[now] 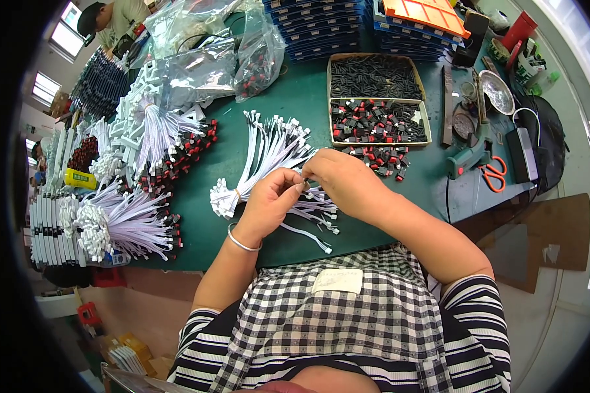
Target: The person attaches small connectors and components to white wire bundles by hand at a factory workbench.
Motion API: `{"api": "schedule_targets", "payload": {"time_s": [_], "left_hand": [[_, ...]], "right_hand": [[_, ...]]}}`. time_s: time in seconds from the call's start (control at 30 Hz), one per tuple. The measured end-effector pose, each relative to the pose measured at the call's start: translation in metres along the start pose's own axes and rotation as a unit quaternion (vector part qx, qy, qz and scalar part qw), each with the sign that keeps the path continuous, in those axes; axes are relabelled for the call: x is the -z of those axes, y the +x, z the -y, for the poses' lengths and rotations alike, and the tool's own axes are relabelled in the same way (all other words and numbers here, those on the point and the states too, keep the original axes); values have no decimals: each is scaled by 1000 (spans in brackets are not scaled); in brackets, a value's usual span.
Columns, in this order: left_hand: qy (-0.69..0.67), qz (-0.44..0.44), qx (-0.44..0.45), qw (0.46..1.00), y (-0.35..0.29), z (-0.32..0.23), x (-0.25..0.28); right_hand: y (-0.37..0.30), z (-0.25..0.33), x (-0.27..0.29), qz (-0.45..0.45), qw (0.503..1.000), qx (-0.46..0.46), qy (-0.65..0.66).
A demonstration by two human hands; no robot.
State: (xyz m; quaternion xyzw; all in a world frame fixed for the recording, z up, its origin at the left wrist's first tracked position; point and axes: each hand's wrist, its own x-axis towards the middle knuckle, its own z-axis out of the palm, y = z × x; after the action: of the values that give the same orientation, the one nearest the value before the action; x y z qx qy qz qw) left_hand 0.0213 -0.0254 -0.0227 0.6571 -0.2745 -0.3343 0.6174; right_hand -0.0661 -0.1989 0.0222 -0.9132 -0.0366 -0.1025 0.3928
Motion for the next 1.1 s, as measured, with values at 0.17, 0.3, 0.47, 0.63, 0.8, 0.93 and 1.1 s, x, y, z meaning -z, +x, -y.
{"api": "schedule_targets", "payload": {"time_s": [0.17,0.3,0.47,0.63,0.8,0.93,1.1], "left_hand": [[20,-4,-6,1000,-1,-3,-1],[17,-8,-13,1000,0,2,-1],[21,-8,-22,999,0,3,-1],[8,-3,-12,1000,0,2,1],[-60,-1,-33,998,1,10,4],[-24,-2,-70,997,2,5,1],[22,16,-70,997,1,1,6]], "right_hand": [[-1,-2,1,18,998,35,-38],[-1,-2,0,2,998,47,-44],[-1,-1,0,13,998,55,-30],[-1,-3,-3,6,994,89,-56],[-1,5,-3,1,992,102,-70],[-4,-4,0,-25,997,50,-51],[-12,4,5,36,999,-38,3]]}}
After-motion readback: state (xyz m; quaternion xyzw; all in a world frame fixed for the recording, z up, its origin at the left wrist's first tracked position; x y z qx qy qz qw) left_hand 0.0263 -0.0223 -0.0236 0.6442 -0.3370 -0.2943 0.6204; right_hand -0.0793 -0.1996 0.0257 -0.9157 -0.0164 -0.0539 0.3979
